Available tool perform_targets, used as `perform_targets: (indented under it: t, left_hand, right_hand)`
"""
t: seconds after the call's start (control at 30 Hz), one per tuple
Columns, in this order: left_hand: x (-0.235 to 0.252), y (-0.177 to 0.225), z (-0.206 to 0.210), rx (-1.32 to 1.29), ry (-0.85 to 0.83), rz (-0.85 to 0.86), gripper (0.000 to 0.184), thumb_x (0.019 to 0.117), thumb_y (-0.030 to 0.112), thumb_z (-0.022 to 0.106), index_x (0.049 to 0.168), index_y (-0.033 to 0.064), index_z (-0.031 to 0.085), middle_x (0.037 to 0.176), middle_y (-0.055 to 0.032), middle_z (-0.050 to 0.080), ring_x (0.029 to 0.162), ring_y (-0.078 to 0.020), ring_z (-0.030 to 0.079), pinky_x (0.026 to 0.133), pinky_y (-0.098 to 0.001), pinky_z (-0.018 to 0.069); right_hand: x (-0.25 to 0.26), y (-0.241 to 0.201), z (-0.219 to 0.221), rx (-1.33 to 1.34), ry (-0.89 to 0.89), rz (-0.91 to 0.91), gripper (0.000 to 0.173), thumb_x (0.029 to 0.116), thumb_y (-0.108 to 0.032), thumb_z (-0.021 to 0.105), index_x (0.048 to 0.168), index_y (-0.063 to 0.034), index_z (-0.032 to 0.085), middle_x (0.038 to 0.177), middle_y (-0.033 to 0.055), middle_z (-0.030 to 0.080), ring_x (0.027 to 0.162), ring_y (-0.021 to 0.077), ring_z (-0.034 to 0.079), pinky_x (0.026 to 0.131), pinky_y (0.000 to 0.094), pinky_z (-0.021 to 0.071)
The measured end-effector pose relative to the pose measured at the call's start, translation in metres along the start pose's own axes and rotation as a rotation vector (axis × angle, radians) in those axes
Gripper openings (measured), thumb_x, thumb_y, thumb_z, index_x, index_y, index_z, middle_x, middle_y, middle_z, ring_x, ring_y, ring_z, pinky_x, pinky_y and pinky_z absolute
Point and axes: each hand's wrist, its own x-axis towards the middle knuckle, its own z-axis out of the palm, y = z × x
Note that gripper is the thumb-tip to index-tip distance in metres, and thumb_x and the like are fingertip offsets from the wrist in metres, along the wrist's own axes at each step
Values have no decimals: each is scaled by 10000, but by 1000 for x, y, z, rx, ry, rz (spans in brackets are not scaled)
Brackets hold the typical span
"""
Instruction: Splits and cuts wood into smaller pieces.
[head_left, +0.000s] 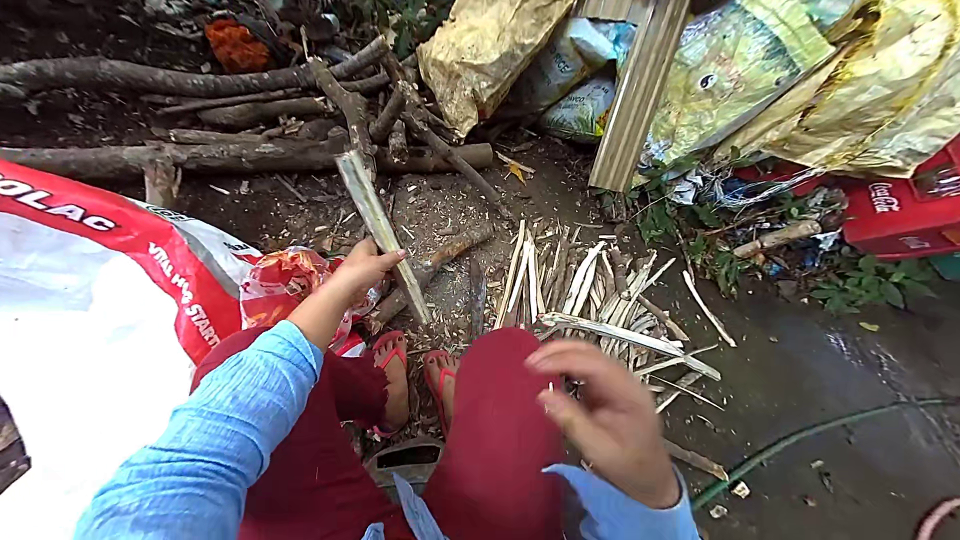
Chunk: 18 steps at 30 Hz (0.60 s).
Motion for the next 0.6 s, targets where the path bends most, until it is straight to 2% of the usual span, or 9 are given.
perform_targets:
  t: [0.1, 0.13, 0.2, 0.23, 0.3, 0.4, 0.47, 0.5, 0.6]
  left_hand:
    - [22, -11, 20, 4, -19, -13, 376, 1033, 59, 600, 1366, -66, 480, 1186, -199, 654, 986, -211, 701, 887, -390, 600]
    - [27, -15, 28, -3, -17, -20, 363, 1030, 53, 603, 1355, -65, 491, 1174, -192, 660, 976, -200, 704, 884, -379, 601]
    - [37, -28, 39, 5, -22, -38, 356, 1032, 44, 594, 1352, -70, 489, 1167, -194, 658, 967, -194, 700, 888, -372, 595]
    - [43, -35, 44, 21, -36, -46, 358, 1033, 38, 590, 1357, -76, 485, 1174, -204, 653, 975, -204, 696, 898, -381, 590]
    - [55, -50, 49, 81, -58, -63, 360, 1026, 42, 607, 1347, -82, 502, 1181, -214, 660, 991, -221, 701, 914, -397, 588]
    - [62, -66, 52, 145, -88, -93, 389, 1025, 39, 606, 1380, -68, 487, 1226, -218, 640, 1025, -230, 690, 933, -409, 583]
    - [61, -70, 50, 219, -79, -110, 364, 1019, 56, 625, 1352, -46, 521, 1184, -185, 660, 978, -204, 695, 901, -395, 586]
    - [61, -70, 49, 250, -73, -113, 355, 1008, 48, 636, 1335, -44, 533, 1166, -173, 667, 962, -190, 692, 896, -390, 584]
    - [67, -78, 47, 297, -69, -95, 350, 967, 14, 679, 1293, -40, 563, 1126, -137, 680, 920, -138, 669, 874, -350, 569]
  right_hand:
    - [1, 55, -11, 45, 235, -2, 258, 1034, -393, 601, 1236, -279, 713, 1210, -110, 714, 1146, 66, 661, 985, 274, 560]
    - [-10, 82, -3, 119, 187, 85, 343, 1045, -465, 544, 1241, -236, 709, 1239, -77, 714, 1175, 83, 653, 1016, 301, 544]
    - [-44, 122, 22, 346, 50, 404, 672, 1058, -553, 428, 1287, 37, 654, 1315, 104, 692, 1266, 129, 615, 1117, 328, 472]
    - [-58, 127, 32, 396, 34, 613, 703, 1068, -511, 374, 1329, 107, 585, 1334, 141, 666, 1260, 101, 603, 1112, 292, 461]
    - [-84, 131, 43, 406, -96, 987, 646, 1062, -377, 288, 1460, 107, 445, 1412, 192, 587, 1282, 112, 567, 1117, 297, 445]
    - [-149, 170, 38, 96, -681, 1166, 591, 1117, -321, 280, 1406, 139, 513, 1407, 299, 579, 1359, 329, 545, 1182, 490, 381]
    - [-160, 179, 35, -344, -1261, 1338, 508, 1107, -336, 433, 1317, 84, 626, 1389, 312, 595, 1354, 463, 533, 1113, 689, 371]
    - [-160, 179, 34, -463, -1373, 1435, 453, 1075, -289, 511, 1326, 70, 628, 1417, 323, 568, 1362, 514, 502, 1083, 757, 345]
    - [-169, 206, 14, -423, -991, 1511, 451, 1044, -303, 578, 1353, 24, 615, 1367, 294, 613, 1310, 477, 562, 1078, 706, 405]
